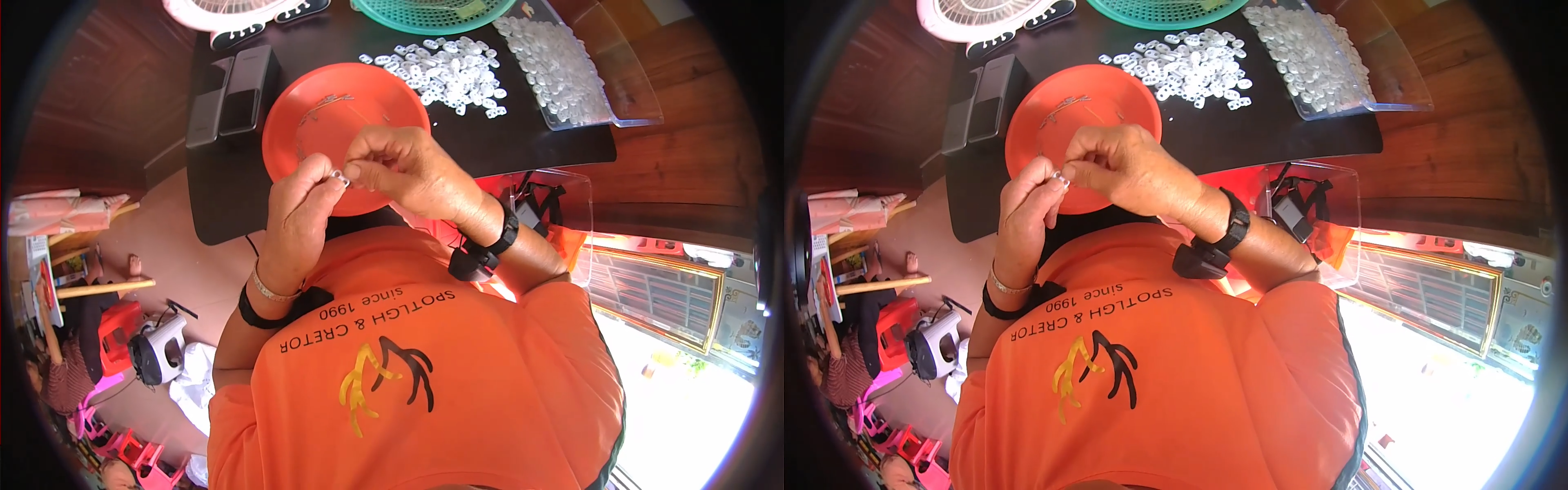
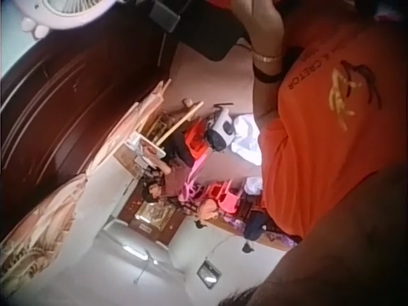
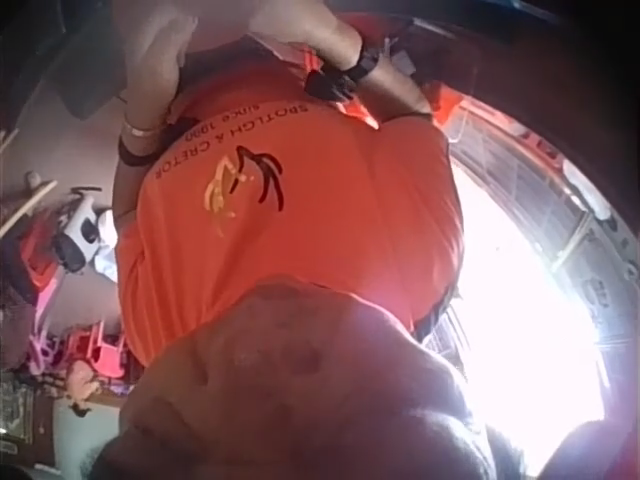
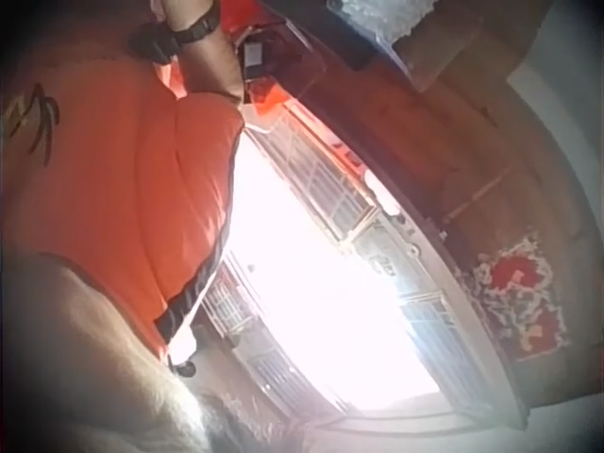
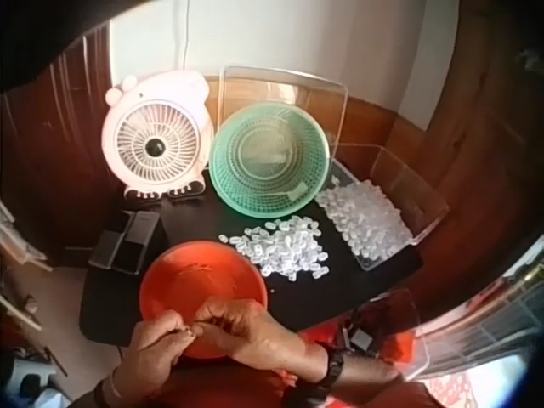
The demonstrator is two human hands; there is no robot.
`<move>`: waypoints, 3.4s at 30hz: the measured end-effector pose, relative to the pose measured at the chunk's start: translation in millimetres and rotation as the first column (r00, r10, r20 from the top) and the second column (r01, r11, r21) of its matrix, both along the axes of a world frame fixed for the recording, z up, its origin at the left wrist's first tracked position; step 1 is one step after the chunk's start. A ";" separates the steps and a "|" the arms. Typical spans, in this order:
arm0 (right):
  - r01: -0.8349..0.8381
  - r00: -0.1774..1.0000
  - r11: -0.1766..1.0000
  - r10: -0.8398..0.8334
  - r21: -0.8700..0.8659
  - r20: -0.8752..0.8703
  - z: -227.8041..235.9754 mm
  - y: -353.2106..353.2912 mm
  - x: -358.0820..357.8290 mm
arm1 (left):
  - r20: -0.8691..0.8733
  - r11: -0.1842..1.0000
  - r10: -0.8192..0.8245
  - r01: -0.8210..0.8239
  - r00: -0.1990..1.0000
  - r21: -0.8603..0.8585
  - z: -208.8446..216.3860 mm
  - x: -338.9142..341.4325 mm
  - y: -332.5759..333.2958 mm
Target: Assembling small white plastic pieces by hand on a red plate at a desk.
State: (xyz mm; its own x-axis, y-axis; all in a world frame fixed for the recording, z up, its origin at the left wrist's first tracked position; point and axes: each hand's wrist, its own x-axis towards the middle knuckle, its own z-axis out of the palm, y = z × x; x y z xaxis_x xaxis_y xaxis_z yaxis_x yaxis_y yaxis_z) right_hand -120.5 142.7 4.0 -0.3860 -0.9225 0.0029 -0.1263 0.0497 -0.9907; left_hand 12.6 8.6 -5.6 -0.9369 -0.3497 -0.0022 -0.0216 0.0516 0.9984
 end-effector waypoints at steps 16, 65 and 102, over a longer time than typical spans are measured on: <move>0.067 0.948 0.993 -0.094 -0.099 -0.305 7.6 8.5 -7.5 | 0.032 1.000 -0.004 0.003 0.999 0.021 6.6 -1.5 4.3; 0.146 0.968 0.952 -0.081 -0.268 0.239 -0.4 -8.2 15.5 | -0.224 0.871 -0.042 0.145 0.974 0.470 5.4 -4.1 -12.1; 0.232 0.875 0.965 -0.152 -0.121 0.460 2.7 -9.7 4.8 | -0.046 0.973 0.153 -0.142 0.987 0.184 0.4 -5.7 -4.6</move>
